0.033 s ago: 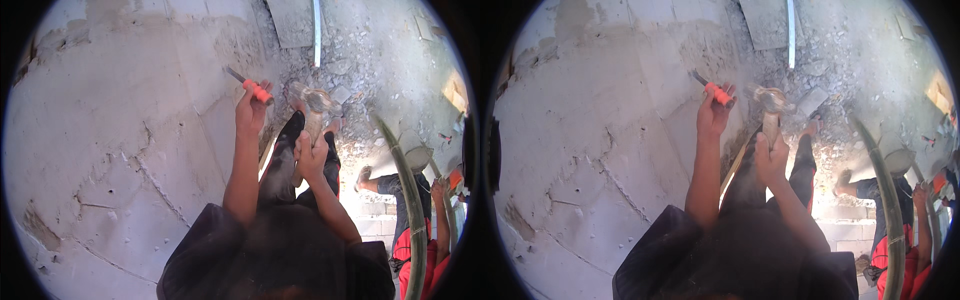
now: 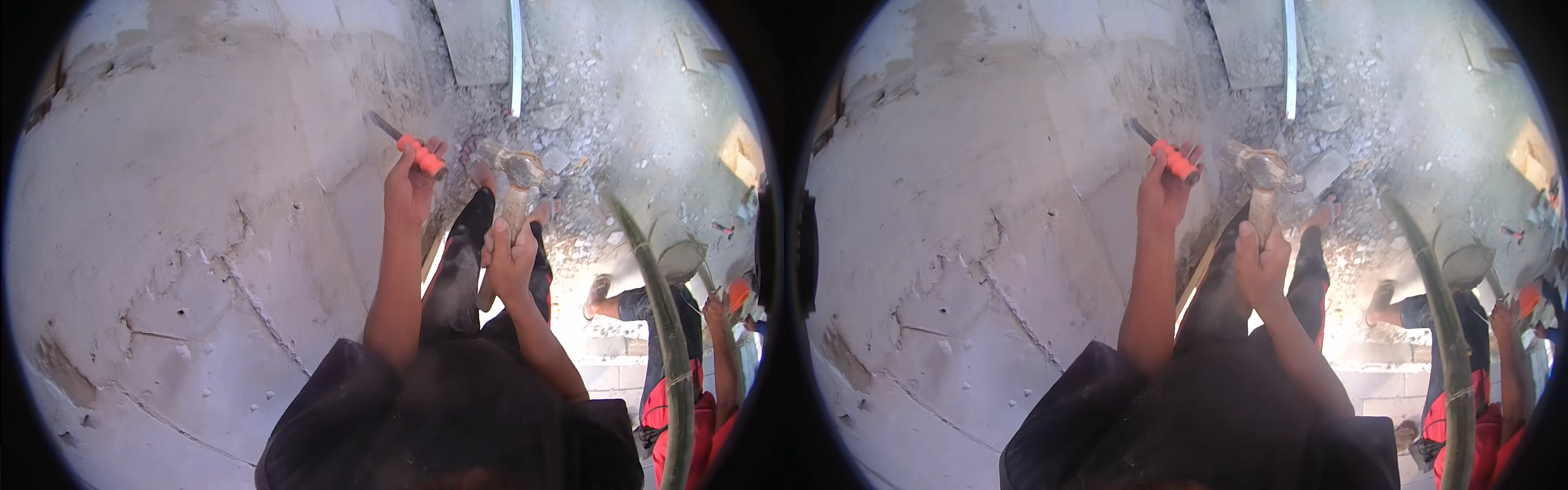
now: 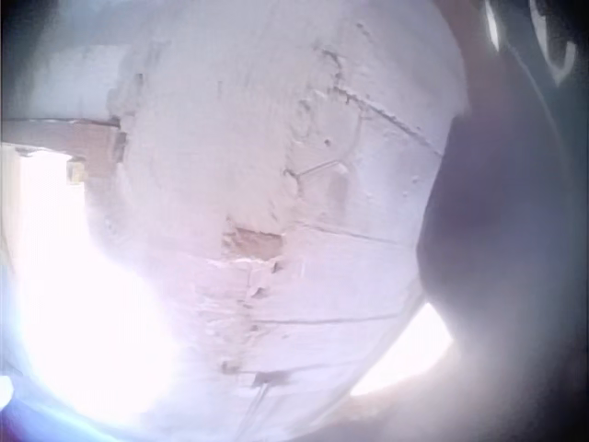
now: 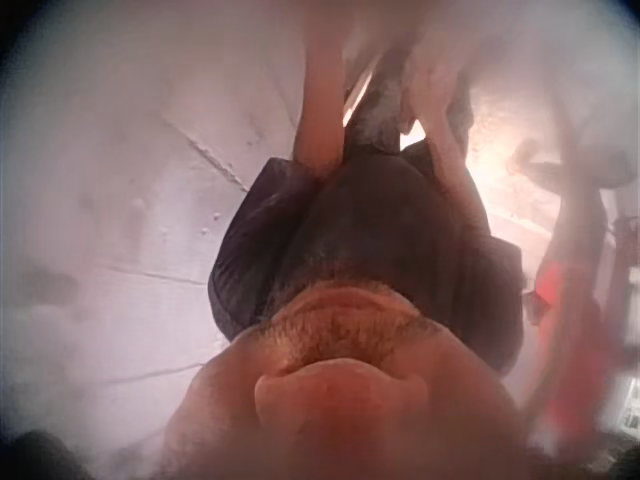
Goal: The person chisels a concrete wall using a hammer and a chisel, then uses a metal straightedge to check the surface.
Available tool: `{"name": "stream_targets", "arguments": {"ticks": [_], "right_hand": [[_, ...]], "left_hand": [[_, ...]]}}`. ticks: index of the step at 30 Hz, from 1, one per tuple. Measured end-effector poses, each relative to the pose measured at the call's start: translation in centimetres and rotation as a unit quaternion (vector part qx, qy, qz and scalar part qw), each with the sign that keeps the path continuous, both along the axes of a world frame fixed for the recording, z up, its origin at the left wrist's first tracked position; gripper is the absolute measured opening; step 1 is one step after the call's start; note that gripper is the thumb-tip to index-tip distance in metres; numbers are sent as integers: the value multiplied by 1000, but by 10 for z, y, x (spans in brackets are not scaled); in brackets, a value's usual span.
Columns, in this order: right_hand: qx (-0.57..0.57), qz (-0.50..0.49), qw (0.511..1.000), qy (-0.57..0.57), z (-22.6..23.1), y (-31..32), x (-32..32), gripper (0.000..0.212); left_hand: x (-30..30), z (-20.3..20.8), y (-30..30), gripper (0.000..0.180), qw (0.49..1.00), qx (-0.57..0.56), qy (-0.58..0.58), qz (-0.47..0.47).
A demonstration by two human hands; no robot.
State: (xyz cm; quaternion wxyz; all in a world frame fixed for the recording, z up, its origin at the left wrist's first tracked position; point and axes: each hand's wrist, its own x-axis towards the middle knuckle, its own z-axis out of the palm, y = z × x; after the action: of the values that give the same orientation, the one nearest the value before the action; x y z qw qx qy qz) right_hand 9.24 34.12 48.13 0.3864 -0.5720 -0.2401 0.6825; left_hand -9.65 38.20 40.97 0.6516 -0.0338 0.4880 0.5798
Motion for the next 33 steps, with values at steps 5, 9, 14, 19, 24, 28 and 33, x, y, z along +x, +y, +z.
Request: {"name": "stream_targets", "arguments": {"ticks": [5, 9, 14, 19, 24, 28, 33], "right_hand": [[-58, -29, 998, 14, 19, 16, 19, 20], [21, -26, 999, -31, 38, 29, 25, 26], [78, -77, 994, 6, 67, 54, 40, 21], [103, -88, 991, -3, 76, 70, 44, 27], [193, -152, 968, 46, 82, 61, 23, 35], [263, -64, 959, -79, 16, 29, -17, 33], [112, 120, 984, -64, 40, 37, -11, 26]], "left_hand": [[1, 25, 23, 38, 998, 38, 17, 46], [-1, 47, 40, 30, 995, -1, 6, 103], [4, 38, 45, 32, 994, 14, 7, 111], [9, 36, 50, 28, 992, 14, 21, 123], [6, 51, 62, 26, 984, 3, -3, 177], [-1, 52, 58, 28, 986, 10, -12, 166], [-15, 46, 46, 28, 982, -31, -22, 183]]}}
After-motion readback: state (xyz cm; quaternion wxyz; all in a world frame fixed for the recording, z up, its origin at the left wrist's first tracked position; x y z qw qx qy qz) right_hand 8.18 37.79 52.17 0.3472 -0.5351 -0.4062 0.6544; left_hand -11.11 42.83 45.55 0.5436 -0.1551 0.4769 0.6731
